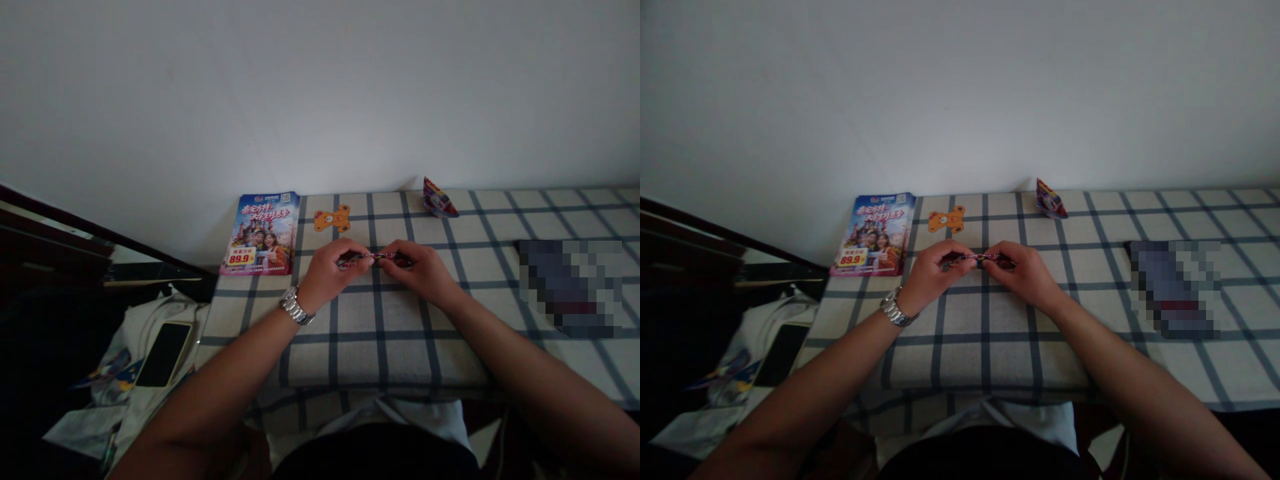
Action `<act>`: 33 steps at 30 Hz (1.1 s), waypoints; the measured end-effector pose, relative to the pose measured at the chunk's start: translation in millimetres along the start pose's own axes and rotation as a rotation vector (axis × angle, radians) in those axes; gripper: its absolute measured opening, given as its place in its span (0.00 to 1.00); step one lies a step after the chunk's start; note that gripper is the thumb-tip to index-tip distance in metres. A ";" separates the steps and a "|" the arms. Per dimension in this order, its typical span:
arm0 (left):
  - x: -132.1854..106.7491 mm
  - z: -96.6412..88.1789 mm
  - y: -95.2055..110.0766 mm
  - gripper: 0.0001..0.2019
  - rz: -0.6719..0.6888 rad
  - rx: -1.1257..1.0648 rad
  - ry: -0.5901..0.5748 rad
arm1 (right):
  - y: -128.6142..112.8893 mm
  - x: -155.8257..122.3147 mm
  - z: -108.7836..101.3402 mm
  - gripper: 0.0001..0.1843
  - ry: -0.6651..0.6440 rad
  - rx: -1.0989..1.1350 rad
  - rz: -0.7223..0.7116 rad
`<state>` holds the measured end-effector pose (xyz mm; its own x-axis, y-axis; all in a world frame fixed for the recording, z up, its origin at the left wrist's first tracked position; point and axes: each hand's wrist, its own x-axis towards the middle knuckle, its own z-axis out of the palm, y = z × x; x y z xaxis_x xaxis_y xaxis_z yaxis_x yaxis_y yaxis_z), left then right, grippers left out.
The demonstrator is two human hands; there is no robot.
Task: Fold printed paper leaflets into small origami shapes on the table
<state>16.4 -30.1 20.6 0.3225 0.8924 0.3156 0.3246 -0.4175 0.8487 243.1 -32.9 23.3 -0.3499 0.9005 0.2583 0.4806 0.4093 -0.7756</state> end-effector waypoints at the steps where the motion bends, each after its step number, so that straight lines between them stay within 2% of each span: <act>1: 0.2 0.2 -0.3 0.08 0.005 0.018 -0.005 | 0.1 -0.2 0.1 0.07 -0.003 0.000 -0.005; 7: 1.2 1.9 -3.2 0.07 0.050 0.036 -0.034 | 1.4 -1.3 2.2 0.06 -0.008 0.000 -0.039; 16: 1.0 2.7 -3.3 0.05 0.090 0.035 -0.005 | 1.0 -1.0 2.4 0.06 -0.030 0.026 -0.065; 23: -0.1 4.4 -5.4 0.05 0.080 0.015 0.014 | -0.7 -1.4 3.2 0.07 -0.034 0.050 -0.061; 33: -0.5 4.0 -5.1 0.05 0.129 0.006 -0.002 | -4.9 -1.8 3.4 0.06 0.029 0.139 -0.005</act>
<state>18.1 -29.1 14.4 0.3636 0.8311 0.4208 0.2858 -0.5295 0.7987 238.7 -36.9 24.7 -0.3279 0.9030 0.2776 0.3622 0.3916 -0.8459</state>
